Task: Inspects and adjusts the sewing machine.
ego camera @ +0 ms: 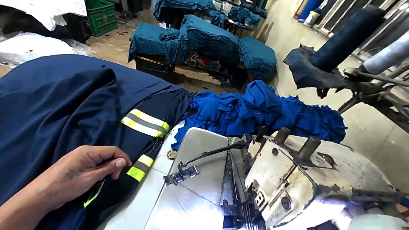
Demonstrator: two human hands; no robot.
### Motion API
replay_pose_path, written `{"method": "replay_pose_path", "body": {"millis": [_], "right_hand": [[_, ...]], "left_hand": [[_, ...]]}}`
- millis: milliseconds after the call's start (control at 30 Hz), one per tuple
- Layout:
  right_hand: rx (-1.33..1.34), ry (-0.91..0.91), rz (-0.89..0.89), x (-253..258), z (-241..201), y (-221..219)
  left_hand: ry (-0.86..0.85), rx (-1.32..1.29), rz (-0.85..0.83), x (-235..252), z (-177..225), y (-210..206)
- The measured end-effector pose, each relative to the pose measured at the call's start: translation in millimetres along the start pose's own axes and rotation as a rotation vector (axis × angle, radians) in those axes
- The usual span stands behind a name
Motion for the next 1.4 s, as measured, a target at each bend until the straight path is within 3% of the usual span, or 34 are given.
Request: {"method": "replay_pose_path", "body": {"millis": [133,367,567,667,767,933,1000,1067,1100,1167,1300,1400], "right_hand": [[0.052,0.009,0.048,0.6,6.6,-0.5],[-0.057,0.018,0.033,-39.4,-41.4,-23.5],[-0.125,0.043,-0.027,26.8,16.1,11.1],[0.006,0.209,-0.171,82.7,69.5,41.7],[-0.013,0.087,-0.041,77.4,65.0,38.7],[0.094,0.154,-0.056,56.3,48.7,27.0],[0.17,0.308,-0.305,45.5,33.6,20.3],[0.005,0.059,0.046,11.2,3.6,-3.6],[-0.047,0.049,0.048,15.7,8.8,0.3],[-0.005,0.277,-0.183,46.6,41.6,24.4],[0.101,0.008,0.042,13.3,8.4,-0.6],[-0.022,0.01,-0.034,13.2,8.9,3.3]], "left_hand": [[-0.001,0.011,0.001,0.1,0.5,0.2],[-0.011,0.027,-0.005,-0.1,1.8,-0.1],[-0.013,0.027,-0.006,0.4,1.3,-0.6],[-0.004,0.023,-0.011,0.3,1.6,-0.3],[-0.011,0.027,-0.01,0.0,1.6,-0.1],[-0.014,0.039,-0.009,0.1,2.9,-0.1],[-0.013,0.039,-0.012,-0.2,3.7,0.1],[-0.019,0.034,-0.012,-0.6,3.6,-0.1],[-0.02,0.035,-0.012,-0.6,3.4,-0.1],[-0.021,0.043,-0.017,-0.4,3.1,-0.1],[-0.016,0.037,-0.015,-0.4,2.2,-0.2],[-0.018,0.038,-0.02,0.2,1.1,-0.2]]}}
Point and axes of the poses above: each hand's wrist, its own x-axis towards the middle knuckle, its own y-axis out of the back of the hand, z = x × y, the point moved 4 cm from there along x, towards the middle knuckle, and after that the axes turned 4 degrees about z, right-handed, at the moved point
